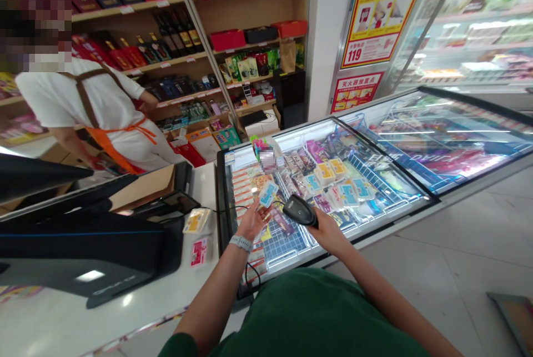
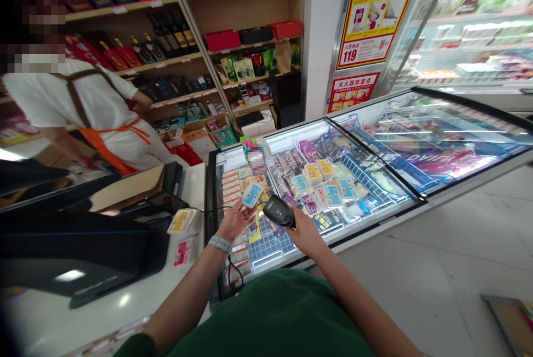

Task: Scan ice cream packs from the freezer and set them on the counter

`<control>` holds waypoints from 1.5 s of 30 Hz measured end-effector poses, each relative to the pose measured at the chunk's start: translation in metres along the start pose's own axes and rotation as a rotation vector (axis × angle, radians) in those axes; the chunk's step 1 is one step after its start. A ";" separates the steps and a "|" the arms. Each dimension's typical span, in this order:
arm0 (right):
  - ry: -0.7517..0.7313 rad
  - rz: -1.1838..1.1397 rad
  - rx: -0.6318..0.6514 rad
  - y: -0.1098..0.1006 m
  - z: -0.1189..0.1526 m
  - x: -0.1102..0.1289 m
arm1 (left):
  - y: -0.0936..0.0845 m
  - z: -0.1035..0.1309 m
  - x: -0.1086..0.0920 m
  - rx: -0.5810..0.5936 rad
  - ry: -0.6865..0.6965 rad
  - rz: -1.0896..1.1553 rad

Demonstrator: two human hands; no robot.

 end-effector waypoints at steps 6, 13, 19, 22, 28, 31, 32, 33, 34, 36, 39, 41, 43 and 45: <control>0.000 -0.006 0.006 0.000 0.000 -0.001 | -0.002 0.000 -0.001 -0.009 -0.007 0.019; 0.003 -0.008 0.007 -0.003 -0.005 0.004 | -0.002 0.000 -0.007 -0.012 0.003 0.032; 0.000 0.010 0.016 -0.003 -0.012 0.005 | 0.002 0.003 -0.011 -0.002 0.003 0.042; -0.009 0.023 0.017 -0.004 -0.020 0.008 | 0.004 0.004 -0.015 -0.001 0.003 0.044; -0.054 0.051 0.028 -0.009 -0.039 0.031 | 0.003 0.008 -0.023 -0.003 0.021 0.057; -0.072 0.053 0.030 -0.007 -0.042 0.040 | 0.001 0.010 -0.025 -0.008 0.029 0.068; -0.075 0.046 0.036 -0.005 -0.041 0.042 | 0.000 0.011 -0.025 -0.010 0.032 0.072; -0.078 0.039 0.044 -0.002 -0.040 0.043 | -0.001 0.011 -0.026 -0.012 0.034 0.076; -0.079 0.034 0.052 0.001 -0.039 0.043 | -0.001 0.012 -0.026 -0.013 0.036 0.080; -0.081 0.025 0.063 0.006 -0.037 0.042 | -0.003 0.012 -0.026 -0.012 0.039 0.087; -0.089 0.023 0.068 0.010 -0.035 0.040 | -0.005 0.012 -0.025 -0.005 0.041 0.092; -0.090 0.031 0.066 0.011 -0.035 0.040 | -0.006 0.012 -0.025 0.000 0.045 0.096; -0.088 0.043 0.071 0.011 -0.035 0.040 | -0.008 0.011 -0.025 0.004 0.048 0.100; -0.093 0.047 0.079 0.011 -0.034 0.042 | -0.009 0.011 -0.025 0.008 0.050 0.104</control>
Point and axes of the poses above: each hand's wrist, its own z-axis away from the middle knuckle, its own y-axis out of the palm, x = y × z, the point moved 9 cm from there along -z, towards the middle knuckle, and after that the axes turned 15 degrees about -y, right-handed, at the moved point
